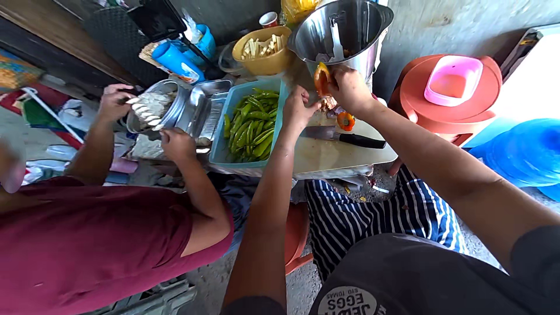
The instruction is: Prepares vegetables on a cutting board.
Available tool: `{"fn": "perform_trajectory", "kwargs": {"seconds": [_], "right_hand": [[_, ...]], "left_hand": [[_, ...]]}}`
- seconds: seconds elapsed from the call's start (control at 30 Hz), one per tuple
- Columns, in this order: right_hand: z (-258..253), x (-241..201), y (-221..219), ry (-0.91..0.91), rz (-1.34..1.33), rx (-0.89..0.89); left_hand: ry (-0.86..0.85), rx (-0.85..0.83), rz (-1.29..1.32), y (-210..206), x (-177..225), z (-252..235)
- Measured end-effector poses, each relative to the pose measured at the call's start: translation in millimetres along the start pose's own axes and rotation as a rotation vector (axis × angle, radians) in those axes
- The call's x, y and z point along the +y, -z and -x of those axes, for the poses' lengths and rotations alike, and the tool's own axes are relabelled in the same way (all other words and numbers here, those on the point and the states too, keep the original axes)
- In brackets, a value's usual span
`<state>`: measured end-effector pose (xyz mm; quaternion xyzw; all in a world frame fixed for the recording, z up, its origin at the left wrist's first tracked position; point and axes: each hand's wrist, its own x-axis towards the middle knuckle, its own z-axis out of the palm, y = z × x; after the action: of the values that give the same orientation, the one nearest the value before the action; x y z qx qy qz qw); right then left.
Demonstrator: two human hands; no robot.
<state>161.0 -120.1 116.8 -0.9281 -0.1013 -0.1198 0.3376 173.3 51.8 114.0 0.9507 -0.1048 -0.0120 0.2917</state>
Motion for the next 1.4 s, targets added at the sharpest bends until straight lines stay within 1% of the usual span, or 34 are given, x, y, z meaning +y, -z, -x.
{"fn": "perform_trajectory", "kwargs": {"seconds": [0.07, 0.17, 0.2, 0.23, 0.33, 0.37, 0.4, 0.43, 0.5, 0.53, 0.63, 0.7, 0.73, 0.83, 0.9, 0.93, 1.0, 1.03, 1.07, 1.1, 1.17, 1.27, 1.4], "right_hand": [[-1.1, 1.5, 3.6, -0.004, 0.018, -0.011], [-2.2, 3.2, 4.5, 0.001, 0.052, -0.024], [-1.8, 3.6, 3.8, 0.0, 0.054, -0.024], [-1.5, 4.1, 2.9, -0.001, 0.044, -0.021], [-0.6, 5.8, 1.0, -0.002, -0.041, 0.022], [-0.3, 6.4, 0.9, -0.008, -0.083, 0.032], [-0.3, 6.9, 1.0, -0.019, -0.119, 0.035], [-0.4, 7.8, 0.7, -0.029, -0.149, 0.049], [-0.5, 8.7, 1.4, -0.026, -0.177, 0.087], [0.1, 9.2, 1.6, -0.015, -0.173, 0.105], [2.0, 11.4, 2.0, 0.035, -0.14, 0.125], [1.7, 13.6, 2.4, 0.036, -0.105, 0.101], [2.3, 14.6, 2.1, 0.025, -0.087, 0.076], [2.5, 16.5, 0.5, -0.004, -0.04, 0.011], [2.3, 15.5, 1.3, -0.017, -0.01, -0.052], [2.7, 15.3, 1.3, -0.012, 0.004, -0.08], [1.4, 15.5, -1.2, 0.023, 0.036, -0.112], [0.9, 14.4, -2.7, 0.044, 0.058, -0.122], [0.8, 11.4, -3.6, 0.062, 0.08, -0.136], [1.2, 6.4, -3.8, 0.072, 0.094, -0.15], [1.8, -5.3, -5.5, 0.088, 0.107, -0.174], [-1.5, -12.8, -12.1, 0.097, 0.074, -0.155], [-8.5, -11.9, -16.0, -0.032, 0.092, -0.208]], "left_hand": [[0.024, -0.026, -0.049, -4.4, -1.7, -1.0], [0.03, 0.003, -0.108, -6.6, 1.8, 1.3], [0.006, 0.033, -0.104, -6.7, 4.1, 4.0], [-0.045, 0.077, -0.088, -7.4, 4.9, 6.9], [-0.296, 0.267, -0.095, -15.7, 1.4, 10.3], [-0.356, 0.289, -0.142, -17.6, -0.5, 9.7], [-0.379, 0.273, -0.209, -18.0, -3.1, 8.7], [-0.364, 0.207, -0.291, -16.8, -5.5, 7.5], [-0.24, -0.001, -0.466, -13.6, -6.3, 4.2], [-0.182, -0.055, -0.521, -14.4, -7.1, 3.2], [-0.116, -0.06, -0.515, -13.9, -6.6, 4.5], [-0.074, -0.116, -0.541, -11.3, 2.9, 5.4], [-0.068, -0.111, -0.551, -11.4, 5.9, 6.1], [-0.078, 0.011, -0.559, -7.3, 12.5, 10.0], [-0.061, 0.044, -0.491, 3.2, 19.1, 16.2], [-0.044, 0.04, -0.421, 10.2, 24.2, 20.7], [-0.006, -0.028, -0.288, 25.9, 36.7, 27.5], [-0.02, -0.06, -0.232, 32.1, 40.4, 29.7], [-0.07, -0.063, -0.19, 35.9, 41.6, 31.4], [-0.131, -0.044, -0.167, 37.3, 41.6, 32.5], [-0.21, 0.037, -0.201, 35.0, 40.4, 33.6], [-0.244, 0.133, -0.263, 36.2, 33.9, 36.1], [-0.25, 0.275, -0.195, 55.1, 19.9, 46.2]]}}
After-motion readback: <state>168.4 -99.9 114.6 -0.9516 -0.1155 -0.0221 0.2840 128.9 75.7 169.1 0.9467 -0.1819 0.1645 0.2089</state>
